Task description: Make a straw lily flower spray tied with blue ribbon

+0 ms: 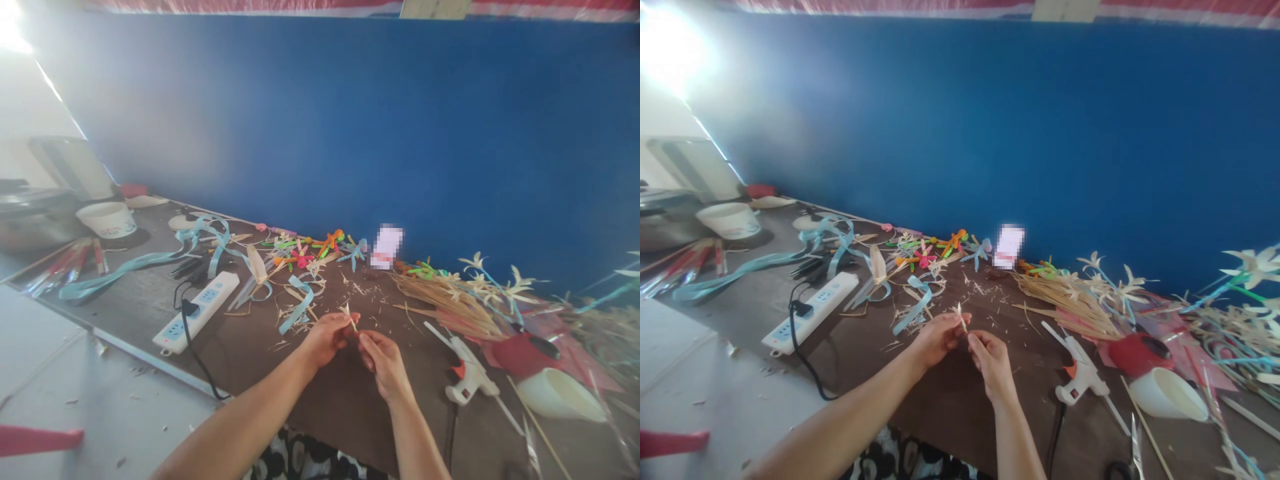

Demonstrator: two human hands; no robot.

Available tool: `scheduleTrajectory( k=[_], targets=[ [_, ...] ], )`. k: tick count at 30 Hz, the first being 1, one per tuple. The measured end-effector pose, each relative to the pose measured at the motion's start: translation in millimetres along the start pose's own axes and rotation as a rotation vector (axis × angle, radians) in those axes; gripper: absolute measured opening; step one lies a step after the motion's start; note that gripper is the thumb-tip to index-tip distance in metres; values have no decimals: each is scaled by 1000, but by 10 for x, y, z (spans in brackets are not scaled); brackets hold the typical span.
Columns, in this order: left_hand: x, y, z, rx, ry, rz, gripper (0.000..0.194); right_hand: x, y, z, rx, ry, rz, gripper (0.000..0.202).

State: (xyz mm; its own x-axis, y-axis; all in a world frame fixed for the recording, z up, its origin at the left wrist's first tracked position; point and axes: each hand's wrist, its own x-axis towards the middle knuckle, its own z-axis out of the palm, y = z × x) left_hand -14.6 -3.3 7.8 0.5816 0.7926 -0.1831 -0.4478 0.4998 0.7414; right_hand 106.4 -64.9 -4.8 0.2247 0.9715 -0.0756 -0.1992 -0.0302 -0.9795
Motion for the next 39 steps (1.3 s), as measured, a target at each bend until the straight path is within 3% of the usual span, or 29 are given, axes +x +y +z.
scheduleTrajectory(
  k=[5,16,18,22,26,28,31,35,39],
  targets=[
    [-3,-33,46,136,-19,-13,33,9,12,-6,8,-3,17,23],
    [9,-26,41,109,36,-1,30,16,26,16,-1,15,30,23],
    [36,-37,15,100,61,4,29,19,-5,2,-14,73,32,24],
    [77,-26,-43,1,122,41,28,7,-174,-180,120,337,-108,25],
    [87,-26,-49,-8,119,43,28,-26,-327,-419,163,380,-174,23],
    [74,-38,-19,99,94,69,24,-16,-336,-439,56,364,-127,25],
    [19,-35,55,411,81,248,20,57,-281,-322,-99,339,-92,25],
    [-95,31,150,832,60,524,16,174,-146,-101,-138,393,-189,23],
    [-155,73,186,963,38,598,19,187,-30,-14,-249,380,-272,19]
  ],
)
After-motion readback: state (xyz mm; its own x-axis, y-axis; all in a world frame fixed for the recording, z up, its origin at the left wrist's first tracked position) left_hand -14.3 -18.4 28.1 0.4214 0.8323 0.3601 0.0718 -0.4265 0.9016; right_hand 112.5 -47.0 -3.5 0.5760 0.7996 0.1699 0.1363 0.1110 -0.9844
